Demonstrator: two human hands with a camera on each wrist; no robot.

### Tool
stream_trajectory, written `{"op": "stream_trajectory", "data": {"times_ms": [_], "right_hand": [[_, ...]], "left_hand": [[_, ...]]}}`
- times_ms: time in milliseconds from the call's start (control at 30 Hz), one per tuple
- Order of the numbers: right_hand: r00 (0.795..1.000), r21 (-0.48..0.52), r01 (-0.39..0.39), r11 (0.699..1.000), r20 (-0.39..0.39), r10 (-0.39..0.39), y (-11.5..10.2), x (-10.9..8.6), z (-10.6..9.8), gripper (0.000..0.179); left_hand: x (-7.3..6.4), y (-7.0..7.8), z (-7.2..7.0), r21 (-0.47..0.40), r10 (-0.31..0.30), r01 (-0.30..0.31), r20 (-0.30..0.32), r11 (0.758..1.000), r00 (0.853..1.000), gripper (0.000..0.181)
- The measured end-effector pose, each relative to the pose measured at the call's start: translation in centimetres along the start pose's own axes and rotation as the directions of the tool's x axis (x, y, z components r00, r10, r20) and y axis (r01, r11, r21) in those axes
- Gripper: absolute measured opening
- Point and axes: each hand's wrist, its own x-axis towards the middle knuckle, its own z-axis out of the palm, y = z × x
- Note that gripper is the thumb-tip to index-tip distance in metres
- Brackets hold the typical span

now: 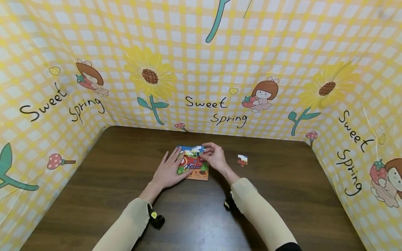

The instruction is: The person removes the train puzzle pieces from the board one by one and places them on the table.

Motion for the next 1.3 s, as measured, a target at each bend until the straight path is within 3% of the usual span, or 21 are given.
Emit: {"op": "stream_trajectory", "data": {"times_ms": [500, 867, 1300], "right_hand": [[0.998, 0.103, -0.058, 0.993, 0.044, 0.054, 0.7, -1.6, -4.2, 0.045], [0.996, 0.099, -0.084, 0.992, 0.032, 0.081, 1.7, -3.0, -9.0, 0.047], [0.995, 0.031, -0.103, 0.994, 0.004, 0.103, 3.0, -3.9, -11.9, 0.047]], "left_hand": [[-0.2, -0.2, -0.1, 0.011, -0.009, 0.009, 0.015, 1.0, 1.0, 0.102], [0.0, -0.2, -0.2, 0.005, 0.005, -0.005, -0.001, 1.0, 1.0, 0.103], [0.0, -0.2, 0.1, -0.011, 0.003, -0.003, 0.004, 1.0, 1.0, 0.102]]}}
